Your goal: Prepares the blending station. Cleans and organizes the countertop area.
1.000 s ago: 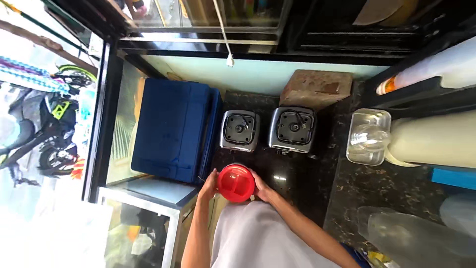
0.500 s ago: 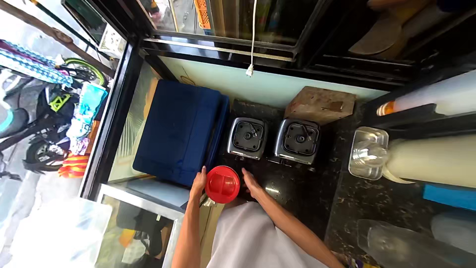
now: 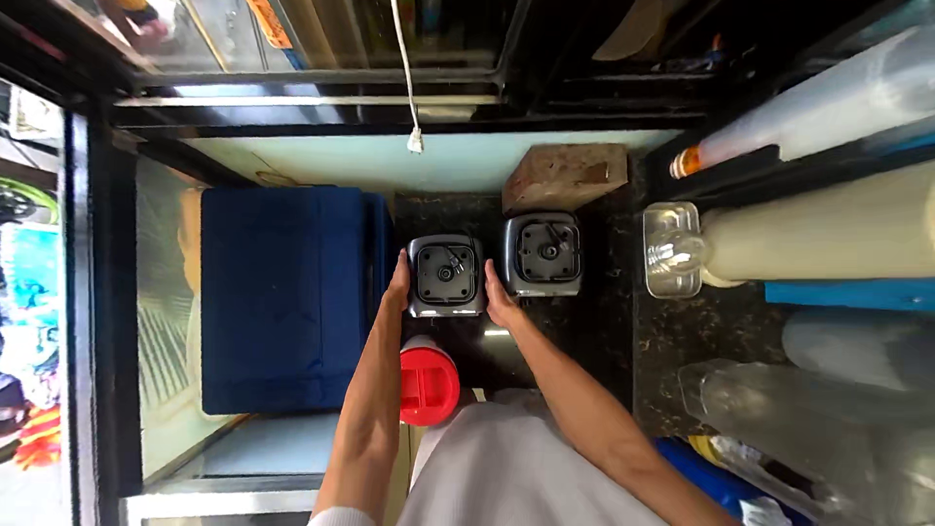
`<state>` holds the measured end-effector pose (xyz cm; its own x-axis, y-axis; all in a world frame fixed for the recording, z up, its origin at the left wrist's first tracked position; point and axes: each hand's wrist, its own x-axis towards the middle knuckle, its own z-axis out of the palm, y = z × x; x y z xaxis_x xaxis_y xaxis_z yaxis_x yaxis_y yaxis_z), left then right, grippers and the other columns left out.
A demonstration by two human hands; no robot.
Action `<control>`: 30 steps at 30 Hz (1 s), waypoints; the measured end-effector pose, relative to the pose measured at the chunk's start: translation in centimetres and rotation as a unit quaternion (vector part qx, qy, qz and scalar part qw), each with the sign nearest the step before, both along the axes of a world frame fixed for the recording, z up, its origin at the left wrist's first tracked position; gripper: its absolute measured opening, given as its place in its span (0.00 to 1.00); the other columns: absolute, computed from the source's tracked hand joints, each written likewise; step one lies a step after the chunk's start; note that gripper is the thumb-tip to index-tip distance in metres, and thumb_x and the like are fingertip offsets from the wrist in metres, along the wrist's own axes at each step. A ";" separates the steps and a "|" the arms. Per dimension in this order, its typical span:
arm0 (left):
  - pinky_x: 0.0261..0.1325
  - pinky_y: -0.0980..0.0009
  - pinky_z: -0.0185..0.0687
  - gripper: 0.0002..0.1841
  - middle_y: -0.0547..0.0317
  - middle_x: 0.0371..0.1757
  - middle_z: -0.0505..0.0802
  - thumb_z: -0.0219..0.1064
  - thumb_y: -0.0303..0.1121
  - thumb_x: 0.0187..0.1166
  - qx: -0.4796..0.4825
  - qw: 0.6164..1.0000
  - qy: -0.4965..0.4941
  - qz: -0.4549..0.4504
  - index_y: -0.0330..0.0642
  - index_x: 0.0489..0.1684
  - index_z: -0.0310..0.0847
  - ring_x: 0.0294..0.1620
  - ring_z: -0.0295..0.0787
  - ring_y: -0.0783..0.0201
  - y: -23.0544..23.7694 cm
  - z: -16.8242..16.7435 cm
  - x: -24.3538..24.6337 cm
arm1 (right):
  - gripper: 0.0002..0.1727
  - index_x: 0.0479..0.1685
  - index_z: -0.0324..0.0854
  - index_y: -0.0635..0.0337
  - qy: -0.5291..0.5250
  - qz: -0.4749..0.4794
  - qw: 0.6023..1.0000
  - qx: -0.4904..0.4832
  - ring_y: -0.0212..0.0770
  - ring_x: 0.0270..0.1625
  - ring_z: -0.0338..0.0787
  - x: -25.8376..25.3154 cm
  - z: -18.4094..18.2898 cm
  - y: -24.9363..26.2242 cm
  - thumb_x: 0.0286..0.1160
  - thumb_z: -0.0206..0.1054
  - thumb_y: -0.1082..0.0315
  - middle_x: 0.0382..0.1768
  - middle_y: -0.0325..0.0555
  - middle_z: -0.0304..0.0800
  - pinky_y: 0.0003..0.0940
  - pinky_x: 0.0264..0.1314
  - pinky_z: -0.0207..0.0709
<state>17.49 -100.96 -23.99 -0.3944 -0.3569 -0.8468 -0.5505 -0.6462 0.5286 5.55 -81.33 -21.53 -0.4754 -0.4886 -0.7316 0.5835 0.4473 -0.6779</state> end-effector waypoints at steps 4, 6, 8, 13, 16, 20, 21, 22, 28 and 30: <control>0.66 0.39 0.81 0.47 0.47 0.69 0.88 0.34 0.80 0.77 0.003 1.000 0.014 0.026 0.54 0.77 0.77 0.70 0.85 0.49 0.0 1.1 2.2 | 0.50 0.96 0.49 0.37 -0.016 -0.005 1.000 -0.002 0.47 0.92 0.61 2.4 -0.3 -0.1 0.78 0.35 0.20 0.93 0.43 0.58 0.64 0.88 0.61; 0.68 0.40 0.81 0.45 0.47 0.69 0.89 0.34 0.77 0.80 0.012 0.999 0.021 0.040 0.53 0.77 0.76 0.70 0.85 0.49 -0.8 0.8 3.3 | 0.49 0.97 0.44 0.38 -0.025 0.001 1.000 -0.014 0.46 0.93 0.59 3.7 -0.4 -0.7 0.80 0.35 0.22 0.94 0.43 0.54 0.62 0.89 0.60; 0.67 0.40 0.81 0.46 0.46 0.68 0.89 0.35 0.78 0.79 0.018 0.999 0.014 0.046 0.52 0.76 0.78 0.69 0.86 0.49 -1.1 0.4 3.9 | 0.48 0.98 0.40 0.39 -0.018 0.011 1.000 -0.018 0.45 0.94 0.55 4.3 -0.6 -0.9 0.82 0.36 0.24 0.96 0.43 0.48 0.60 0.91 0.56; 0.65 0.40 0.82 0.45 0.46 0.68 0.89 0.38 0.78 0.78 -0.084 0.996 -0.011 0.014 0.53 0.78 0.76 0.67 0.86 0.47 -0.8 0.8 5.3 | 0.44 0.98 0.43 0.49 0.031 0.056 0.998 0.028 0.46 0.95 0.52 4.5 1.0 -0.2 0.89 0.30 0.32 0.96 0.49 0.47 0.61 0.94 0.52; 0.75 0.39 0.73 0.30 0.34 0.71 0.84 0.46 0.51 0.93 -0.332 0.939 -0.079 0.026 0.35 0.78 0.72 0.74 0.81 0.40 -0.6 5.6 3.3 | 0.27 0.76 0.77 0.65 0.202 0.057 0.975 0.070 0.48 0.77 0.83 3.2 5.9 2.7 0.93 0.52 0.53 0.73 0.58 0.84 0.47 0.82 0.73; 0.74 0.50 0.78 0.23 0.41 0.72 0.85 0.46 0.40 0.95 -0.340 0.932 0.117 -0.052 0.34 0.76 0.72 0.72 0.84 0.50 5.8 11.4 -2.9 | 0.22 0.69 0.81 0.67 0.427 0.014 0.898 0.100 0.51 0.69 0.87 -3.5 9.5 10.0 0.90 0.52 0.62 0.65 0.61 0.87 0.48 0.75 0.79; 0.76 0.50 0.77 0.24 0.44 0.75 0.84 0.46 0.44 0.95 -0.276 0.945 0.159 -0.076 0.38 0.78 0.72 0.74 0.82 0.51 7.2 11.2 -5.0 | 0.24 0.73 0.77 0.68 0.447 -0.002 0.888 0.112 0.54 0.73 0.83 -6.0 9.1 10.7 0.90 0.51 0.61 0.70 0.63 0.83 0.51 0.79 0.75; 0.79 0.49 0.74 0.27 0.45 0.79 0.81 0.46 0.48 0.94 -0.200 0.959 0.180 -0.087 0.40 0.81 0.69 0.78 0.78 0.51 8.2 10.2 -7.4 | 0.27 0.80 0.71 0.67 0.452 -0.010 0.883 0.123 0.56 0.81 0.76 -8.4 8.2 11.1 0.91 0.49 0.57 0.78 0.64 0.75 0.54 0.84 0.69; 0.65 0.30 0.75 0.50 0.55 0.84 0.77 0.33 0.87 0.67 0.018 0.989 0.115 -0.094 0.75 0.89 0.60 0.79 0.76 0.44 13.7 2.3 -13.4 | 0.49 0.95 0.52 0.33 0.124 -0.107 0.984 0.063 0.51 0.92 0.59 -13.9 2.7 13.2 0.77 0.28 0.19 0.94 0.39 0.55 0.70 0.83 0.62; 0.69 0.33 0.74 0.46 0.61 0.90 0.70 0.30 0.84 0.71 0.006 0.988 0.138 -0.076 0.81 0.94 0.46 0.83 0.71 0.47 14.6 3.5 -13.4 | 0.50 0.96 0.51 0.32 0.096 -0.097 0.988 0.077 0.53 0.93 0.57 -13.8 2.7 12.6 0.75 0.31 0.17 0.94 0.42 0.54 0.74 0.84 0.58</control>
